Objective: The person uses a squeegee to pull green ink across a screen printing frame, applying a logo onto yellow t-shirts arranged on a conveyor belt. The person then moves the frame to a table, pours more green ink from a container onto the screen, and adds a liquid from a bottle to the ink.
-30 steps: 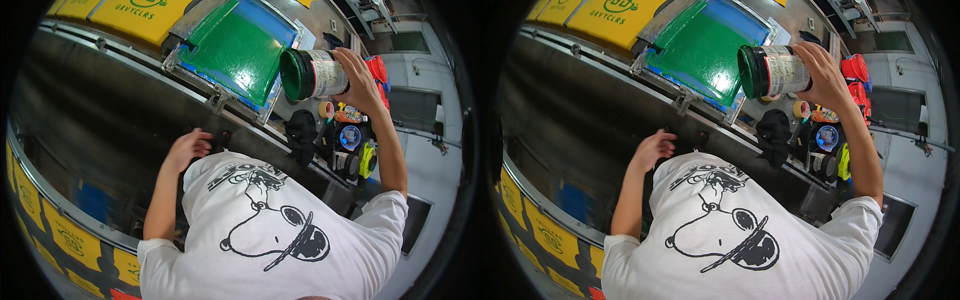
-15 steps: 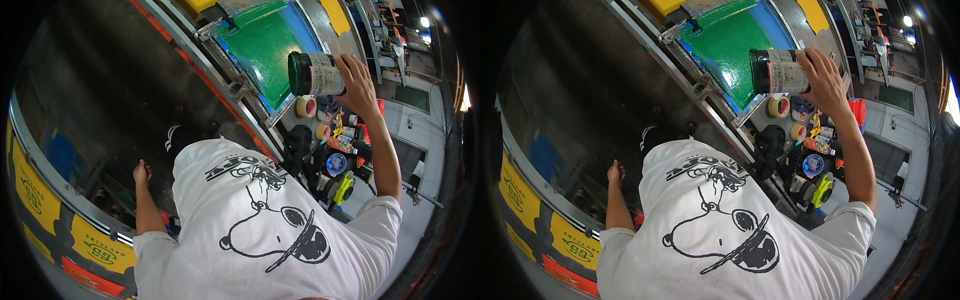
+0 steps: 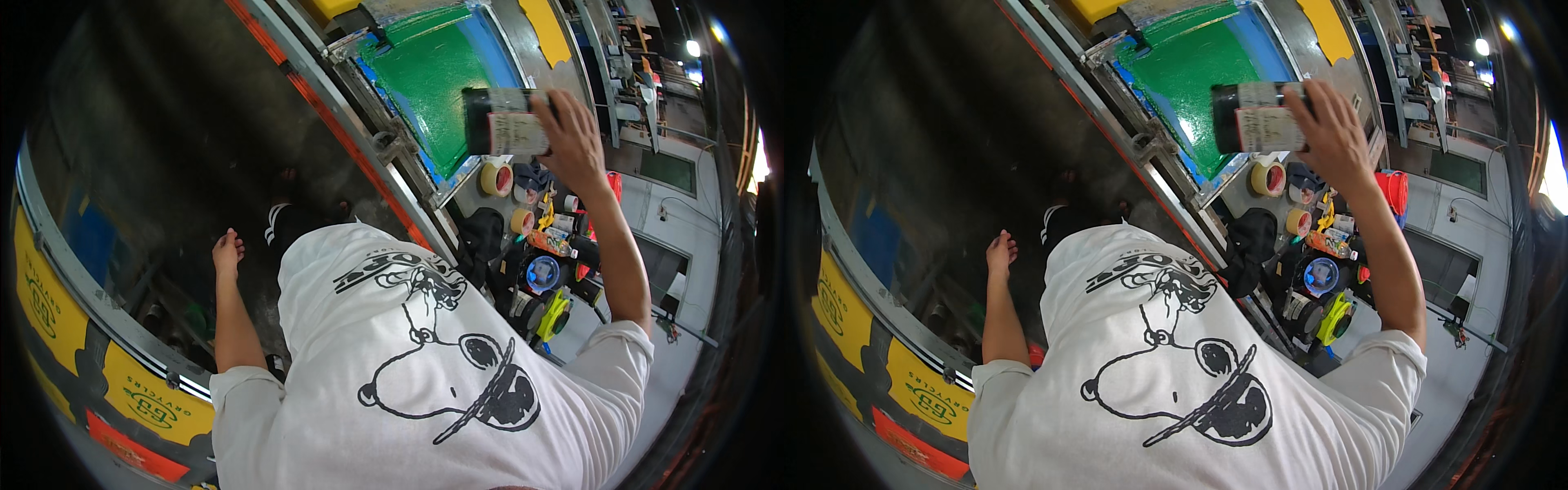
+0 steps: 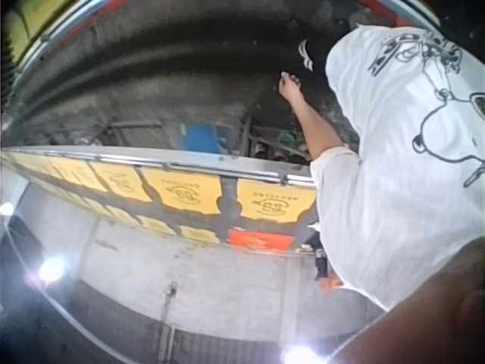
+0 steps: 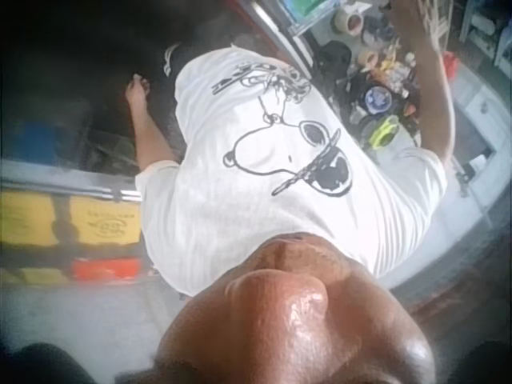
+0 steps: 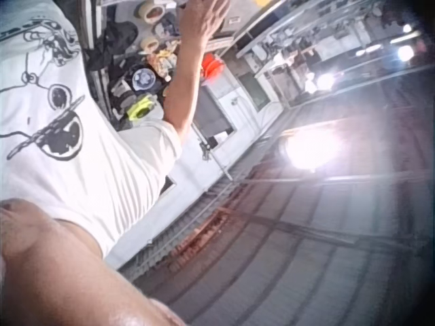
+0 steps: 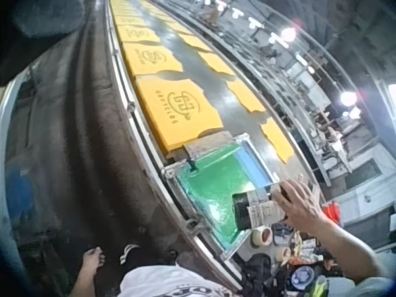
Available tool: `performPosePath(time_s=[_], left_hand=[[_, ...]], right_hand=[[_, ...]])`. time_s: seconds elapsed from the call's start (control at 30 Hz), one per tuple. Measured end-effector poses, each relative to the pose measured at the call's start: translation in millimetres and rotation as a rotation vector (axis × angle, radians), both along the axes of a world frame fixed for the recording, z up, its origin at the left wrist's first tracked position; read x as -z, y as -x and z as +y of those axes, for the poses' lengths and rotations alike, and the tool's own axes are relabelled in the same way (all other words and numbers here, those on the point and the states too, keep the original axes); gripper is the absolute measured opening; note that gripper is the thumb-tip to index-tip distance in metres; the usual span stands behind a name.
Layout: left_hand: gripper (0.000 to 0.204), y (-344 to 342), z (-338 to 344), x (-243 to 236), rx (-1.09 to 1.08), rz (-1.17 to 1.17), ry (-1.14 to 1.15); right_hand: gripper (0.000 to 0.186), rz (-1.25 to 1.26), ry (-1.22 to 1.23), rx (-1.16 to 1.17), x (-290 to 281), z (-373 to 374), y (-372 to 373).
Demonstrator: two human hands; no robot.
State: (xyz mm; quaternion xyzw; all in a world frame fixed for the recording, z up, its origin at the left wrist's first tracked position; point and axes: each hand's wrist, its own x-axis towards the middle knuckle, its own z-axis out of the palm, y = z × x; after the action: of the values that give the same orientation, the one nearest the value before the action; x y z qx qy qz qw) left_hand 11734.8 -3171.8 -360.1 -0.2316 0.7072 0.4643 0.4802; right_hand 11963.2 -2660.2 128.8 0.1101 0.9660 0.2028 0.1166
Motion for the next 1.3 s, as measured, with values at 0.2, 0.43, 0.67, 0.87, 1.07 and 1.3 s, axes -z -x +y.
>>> performPosePath(time_s=[0.2,0.43,0.67,0.87,1.07,1.3], left_hand=[[0.03,10,-18,5,-0.015,0.02,0.031],[0.033,-18,-48,17,-0.018,-0.019,0.084],[0.033,-35,-45,16,0.001,-0.05,0.135],[0.032,-26,-36,20,-0.064,-0.036,0.019],[0.031,-17,-29,16,-0.066,-0.011,0.015],[0.032,-18,-29,13,-0.06,-0.048,0.044]], right_hand=[[0.098,0.026,0.009,-0.057,0,-8,-6],[0.097,0.028,0.023,-0.063,11,-9,-4],[0.097,0.039,0.003,-0.081,9,-7,5],[0.094,0.031,-0.016,-0.099,0,-1,18],[0.094,0.024,-0.017,-0.129,2,3,33],[0.095,0.04,-0.005,-0.155,14,4,61]])
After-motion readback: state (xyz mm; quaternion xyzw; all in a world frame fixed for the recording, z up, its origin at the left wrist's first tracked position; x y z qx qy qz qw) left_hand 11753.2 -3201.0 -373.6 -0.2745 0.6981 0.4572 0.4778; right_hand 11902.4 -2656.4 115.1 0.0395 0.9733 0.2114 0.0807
